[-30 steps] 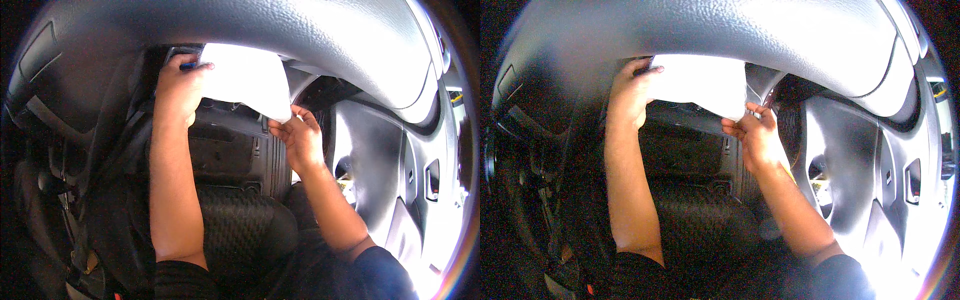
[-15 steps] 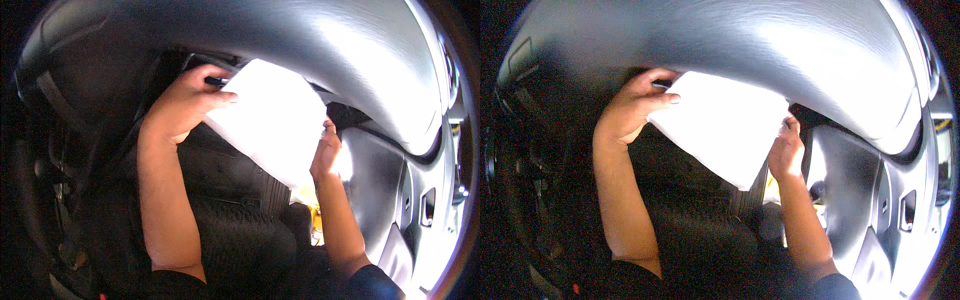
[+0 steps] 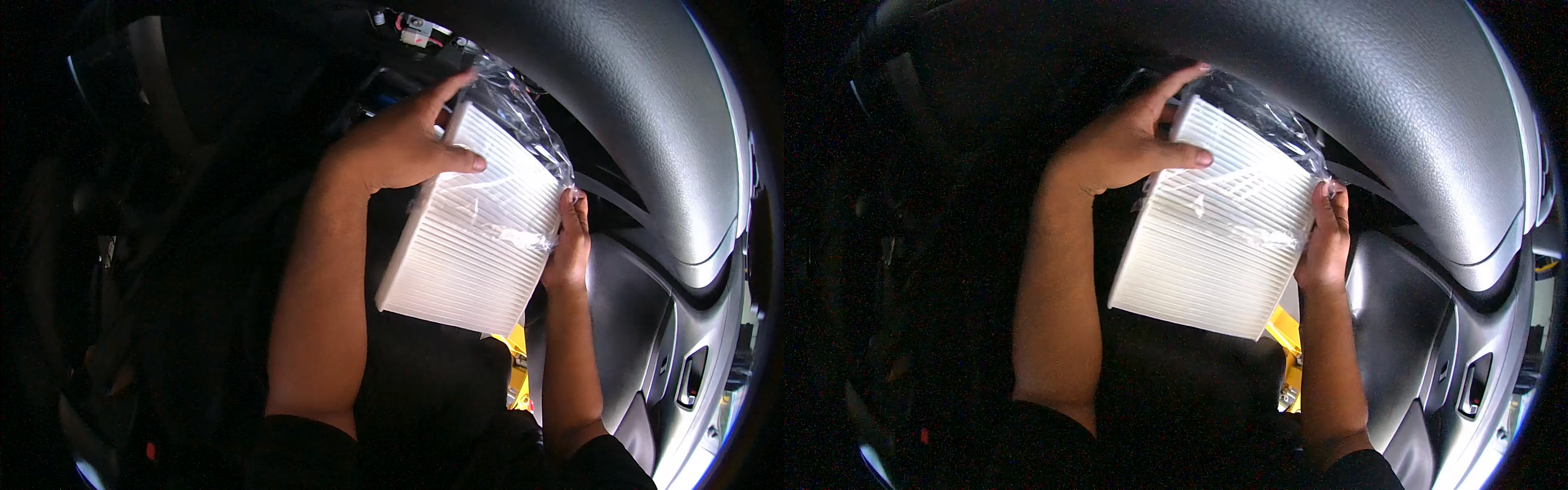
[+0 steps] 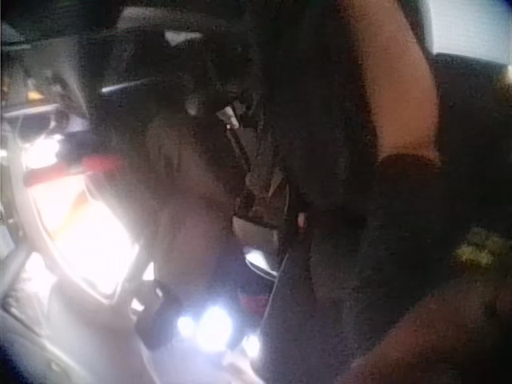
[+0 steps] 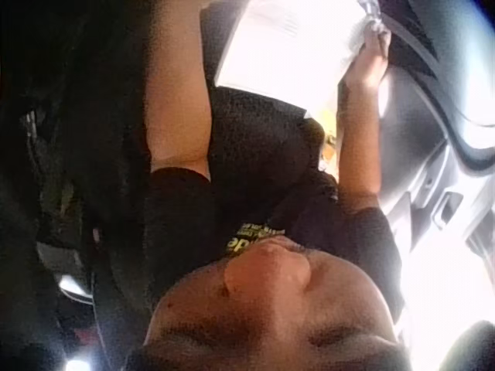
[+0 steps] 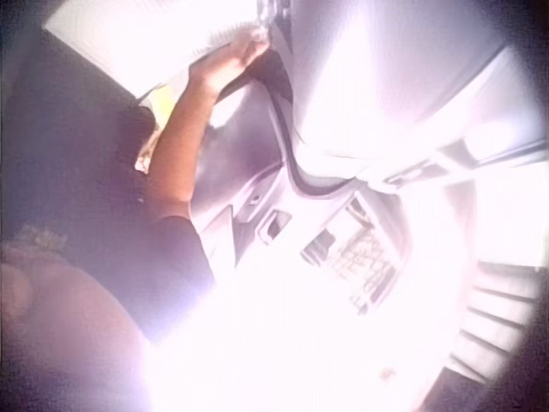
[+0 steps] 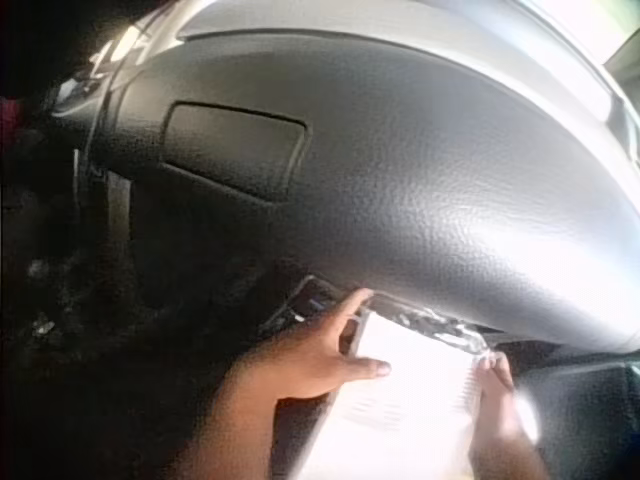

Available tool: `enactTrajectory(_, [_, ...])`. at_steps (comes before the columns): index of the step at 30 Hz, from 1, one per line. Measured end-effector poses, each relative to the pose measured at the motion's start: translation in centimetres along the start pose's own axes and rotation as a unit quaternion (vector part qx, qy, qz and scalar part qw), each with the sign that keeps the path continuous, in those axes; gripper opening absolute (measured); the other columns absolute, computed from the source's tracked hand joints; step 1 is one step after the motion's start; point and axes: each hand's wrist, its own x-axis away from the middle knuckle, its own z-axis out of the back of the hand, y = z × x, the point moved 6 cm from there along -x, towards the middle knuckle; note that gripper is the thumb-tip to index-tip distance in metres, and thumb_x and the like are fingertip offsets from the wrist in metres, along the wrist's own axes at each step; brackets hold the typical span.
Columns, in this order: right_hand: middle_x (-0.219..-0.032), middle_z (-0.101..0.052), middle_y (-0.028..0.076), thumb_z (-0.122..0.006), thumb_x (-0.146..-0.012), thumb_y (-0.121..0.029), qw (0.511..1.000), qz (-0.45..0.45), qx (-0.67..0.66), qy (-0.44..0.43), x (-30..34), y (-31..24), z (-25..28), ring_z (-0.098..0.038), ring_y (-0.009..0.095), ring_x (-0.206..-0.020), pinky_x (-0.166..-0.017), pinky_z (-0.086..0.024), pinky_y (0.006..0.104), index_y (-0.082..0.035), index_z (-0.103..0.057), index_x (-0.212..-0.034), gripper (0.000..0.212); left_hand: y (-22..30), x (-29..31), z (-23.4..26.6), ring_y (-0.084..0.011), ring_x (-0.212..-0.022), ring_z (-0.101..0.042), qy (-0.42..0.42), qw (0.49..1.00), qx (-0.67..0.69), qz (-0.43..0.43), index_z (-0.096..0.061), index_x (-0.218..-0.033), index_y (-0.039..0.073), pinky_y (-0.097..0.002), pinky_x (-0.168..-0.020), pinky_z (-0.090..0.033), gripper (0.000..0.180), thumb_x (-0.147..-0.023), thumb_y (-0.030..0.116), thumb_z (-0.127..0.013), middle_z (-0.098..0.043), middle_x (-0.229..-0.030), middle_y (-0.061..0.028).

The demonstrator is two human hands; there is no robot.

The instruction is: The person retrieves a new cabin air filter from a box, walks to a vehicle, and installs it into the glove compartment area. The person then closes the glove compartment door.

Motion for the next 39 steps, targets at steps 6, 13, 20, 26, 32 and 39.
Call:
enactTrajectory(6, [-0.101,-0.066,0.009,-0.054,-0.101,-0.033,0.992,-0.123,-0.017,-0.010,-1.0,0.8,0.4,-0.065,0.020,-0.088,-0.081,-0.054,0.0355,-0.005,-0.060,-0.114,0.031,-0.6,-1.2,0.0,-0.0194,-0.085,-0.068,0.024,0.997,-0.057,0.041,-0.064,-0.108,0.011,-0.0340,-0.072,-0.053,0.031,-0.090,0.036,-0.070,-0.070,-0.093,-0.0115])
enactTrajectory(13, [-0.114,-0.067,0.017,-0.058,-0.094,-0.044,0.952,-0.250,0.004,-0.177,3.3,2.5,0.7,-0.067,0.034,-0.097,-0.082,-0.057,0.0514,-0.001,-0.049,-0.134,0.060,-2.7,-1.4,3.3,-0.0262,-0.105,-0.066,0.188,0.974,0.021,0.125,-0.064,-0.122,0.008,-0.0441,-0.092,-0.051,0.044,-0.096,0.043,-0.060,-0.069,-0.114,-0.0146])
enactTrajectory(20, [-0.121,-0.066,0.019,-0.073,-0.084,-0.017,0.952,-0.205,0.062,-0.217,3.8,3.7,3.2,-0.067,0.031,-0.106,-0.092,-0.055,0.0461,0.003,-0.047,-0.138,0.063,-4.7,-1.6,11.4,-0.0388,-0.115,-0.062,0.377,0.924,-0.026,0.065,-0.066,-0.117,-0.003,-0.0425,-0.102,-0.047,0.038,-0.084,0.017,-0.066,-0.064,-0.119,-0.0300])
enactTrajectory(26, [-0.109,-0.067,0.017,-0.059,-0.097,-0.030,0.967,-0.108,0.075,-0.218,0.1,0.8,-0.5,-0.070,0.024,-0.085,-0.067,-0.056,0.0335,0.002,-0.051,-0.129,0.046,-6.8,-0.1,11.8,-0.0395,-0.104,-0.066,0.469,0.833,-0.268,0.118,-0.065,-0.115,-0.003,-0.0452,-0.092,-0.051,0.037,-0.087,0.021,-0.058,-0.068,-0.110,-0.0255])
enactTrajectory(32, [-0.101,-0.069,0.009,-0.052,-0.102,-0.032,0.979,-0.056,0.067,-0.183,-5.2,-1.1,-9.6,-0.069,0.020,-0.081,-0.058,-0.053,0.0298,-0.005,-0.056,-0.124,0.034,-4.6,0.5,9.1,-0.0318,-0.100,-0.070,0.413,0.848,-0.305,0.130,-0.066,-0.117,0.001,-0.0443,-0.085,-0.054,0.043,-0.084,0.027,-0.062,-0.069,-0.112,-0.0238])
enactTrajectory(39, [-0.108,-0.065,0.018,-0.050,-0.103,-0.023,0.991,-0.032,-0.040,-0.123,-6.7,-1.3,-11.2,-0.067,0.031,-0.091,-0.073,-0.060,0.0382,-0.001,-0.056,-0.121,0.029,0.6,2.6,11.1,-0.0403,-0.104,-0.067,0.204,0.978,-0.040,0.007,-0.064,-0.114,-0.005,-0.0456,-0.090,-0.051,0.040,-0.084,0.020,-0.057,-0.067,-0.111,-0.0276])
